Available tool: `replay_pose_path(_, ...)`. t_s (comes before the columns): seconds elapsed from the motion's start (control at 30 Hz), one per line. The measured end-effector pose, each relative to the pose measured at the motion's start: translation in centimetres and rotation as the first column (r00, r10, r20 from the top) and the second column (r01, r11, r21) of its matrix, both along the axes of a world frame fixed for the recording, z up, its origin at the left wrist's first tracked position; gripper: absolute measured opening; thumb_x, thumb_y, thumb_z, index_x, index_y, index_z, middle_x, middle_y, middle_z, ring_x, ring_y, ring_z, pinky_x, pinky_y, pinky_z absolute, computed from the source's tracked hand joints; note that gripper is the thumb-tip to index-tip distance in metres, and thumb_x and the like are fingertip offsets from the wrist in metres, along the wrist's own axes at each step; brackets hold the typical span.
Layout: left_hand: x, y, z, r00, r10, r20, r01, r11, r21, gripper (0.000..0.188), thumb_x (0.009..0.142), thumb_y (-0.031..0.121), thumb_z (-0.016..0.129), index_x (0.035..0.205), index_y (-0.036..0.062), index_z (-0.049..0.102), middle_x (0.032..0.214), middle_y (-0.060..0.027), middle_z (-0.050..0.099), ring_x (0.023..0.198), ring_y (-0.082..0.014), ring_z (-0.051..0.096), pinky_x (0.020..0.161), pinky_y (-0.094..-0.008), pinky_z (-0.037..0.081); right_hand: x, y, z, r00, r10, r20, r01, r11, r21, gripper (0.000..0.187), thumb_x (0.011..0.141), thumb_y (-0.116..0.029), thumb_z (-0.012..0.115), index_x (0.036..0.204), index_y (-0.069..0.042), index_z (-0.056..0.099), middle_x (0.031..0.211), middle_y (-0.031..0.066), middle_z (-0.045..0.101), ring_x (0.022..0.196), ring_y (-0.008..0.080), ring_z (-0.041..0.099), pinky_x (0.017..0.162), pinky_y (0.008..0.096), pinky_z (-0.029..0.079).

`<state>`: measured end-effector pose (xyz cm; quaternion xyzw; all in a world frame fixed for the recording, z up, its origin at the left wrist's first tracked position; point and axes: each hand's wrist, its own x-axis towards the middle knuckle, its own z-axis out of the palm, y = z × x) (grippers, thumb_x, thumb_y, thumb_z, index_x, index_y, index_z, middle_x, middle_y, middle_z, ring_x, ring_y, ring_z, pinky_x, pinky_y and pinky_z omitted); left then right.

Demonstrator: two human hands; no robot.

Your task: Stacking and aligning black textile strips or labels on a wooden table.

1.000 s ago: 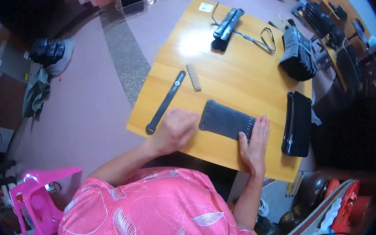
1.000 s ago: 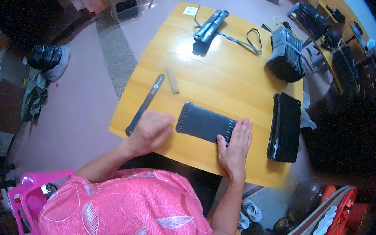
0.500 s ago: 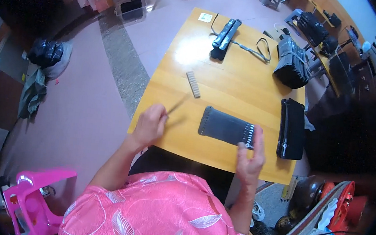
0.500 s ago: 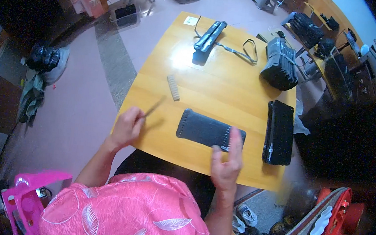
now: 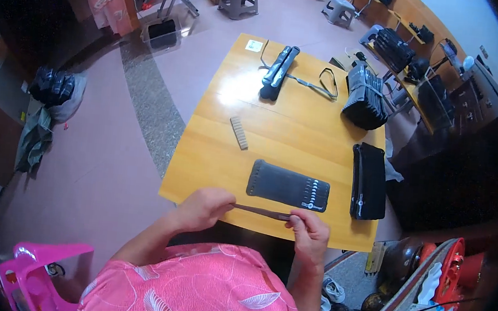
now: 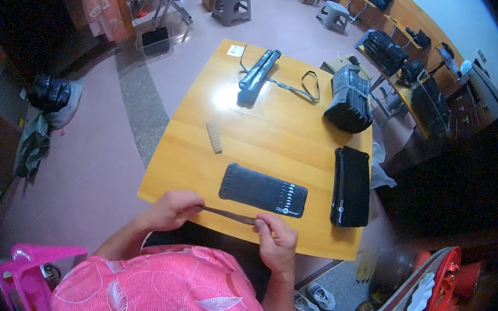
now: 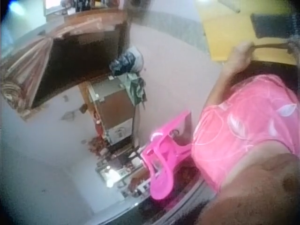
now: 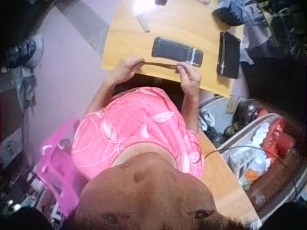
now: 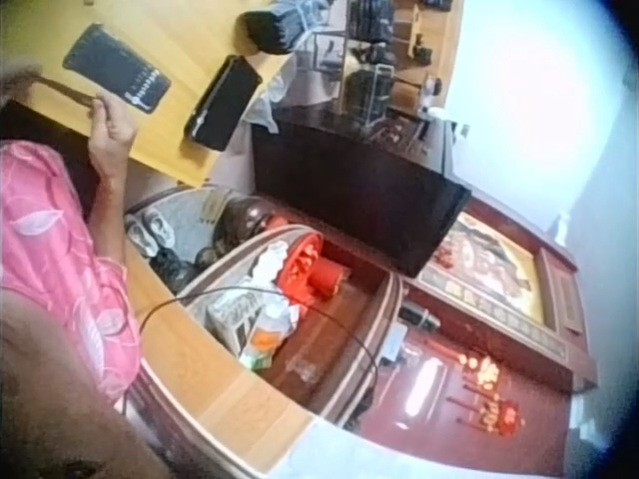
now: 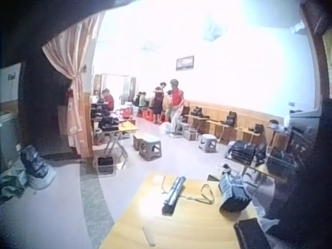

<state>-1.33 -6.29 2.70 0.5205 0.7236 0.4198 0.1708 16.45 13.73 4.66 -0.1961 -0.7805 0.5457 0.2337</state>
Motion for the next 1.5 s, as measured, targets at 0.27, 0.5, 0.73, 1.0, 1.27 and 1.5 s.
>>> replay_pose_path(0.27,0.3,1.0,-0.2,0.969,0.178,0.172,-0.181,0.983,0.003,0.012,0.081,-0.001,0.062,0.093,-0.0007,0.059,0.079,-0.0069,0.059,0.073,-0.0197,0.058,0.065,-0.0305,0.046,2.1,1.7,0.0,0.990,0.040,0.137,-0.020,0.990,-0.140,0.014,0.089,0.001,0.051,0.100,0.004,0.058,0.086,0.0083,0.061,0.079,0.0154,0.059,0.073,0.0273,0.048)
replay_pose_path(0.5,1.3,2.9,-1.8,0.739,0.371,0.563,-0.371,0.921,-0.121,0.007,0.082,0.006,0.068,0.086,0.0015,0.063,0.071,0.0035,0.056,0.065,-0.0039,0.050,0.058,-0.0194,0.040,3.1,3.4,-0.7,0.970,-0.109,0.219,0.172,0.940,-0.295,0.014,0.086,0.002,0.055,0.100,0.005,0.059,0.088,0.0071,0.061,0.080,0.0135,0.058,0.072,0.0253,0.046)
replay_pose_path(0.73,1.4,4.0,-1.0,0.536,0.343,0.771,-0.246,0.938,-0.246,0.010,0.084,0.009,0.065,0.084,-0.0001,0.064,0.069,0.0024,0.057,0.066,-0.0052,0.053,0.057,-0.0199,0.042,4.4,5.6,-1.9,0.963,-0.165,0.213,0.215,0.946,-0.241,0.014,0.086,0.001,0.058,0.097,0.005,0.064,0.087,0.0037,0.059,0.076,0.0101,0.054,0.069,0.0225,0.043)
replay_pose_path(1.0,1.4,4.9,-2.1,0.575,0.354,0.738,-0.255,0.934,-0.250,0.009,0.086,0.005,0.062,0.089,-0.0014,0.066,0.073,0.0001,0.061,0.066,-0.0068,0.056,0.062,-0.0218,0.048,4.4,7.3,-3.8,0.939,-0.254,0.232,0.276,0.959,-0.070,0.014,0.085,0.000,0.060,0.098,0.004,0.066,0.085,0.0027,0.062,0.074,0.0068,0.055,0.067,0.0192,0.043)
replay_pose_path(1.27,1.2,6.4,-3.2,0.763,0.484,0.428,-0.434,0.875,-0.214,0.011,0.079,0.004,0.066,0.087,-0.0034,0.067,0.075,-0.0089,0.068,0.067,-0.0109,0.063,0.061,-0.0253,0.050,2.7,8.2,-4.5,0.882,-0.364,0.299,0.422,0.893,-0.159,0.013,0.082,-0.003,0.066,0.092,0.004,0.067,0.076,0.0003,0.063,0.066,0.0069,0.055,0.062,0.0217,0.046)
replay_pose_path(1.5,1.1,7.1,-4.2,0.782,0.505,0.364,-0.451,0.863,-0.228,0.009,0.081,0.004,0.066,0.087,-0.0022,0.067,0.070,-0.0024,0.064,0.061,-0.0057,0.057,0.054,-0.0214,0.046,2.7,8.7,-5.3,0.867,-0.385,0.316,0.430,0.899,-0.083,0.013,0.083,-0.002,0.064,0.093,0.006,0.066,0.079,0.0005,0.063,0.070,0.0062,0.054,0.063,0.0202,0.044)
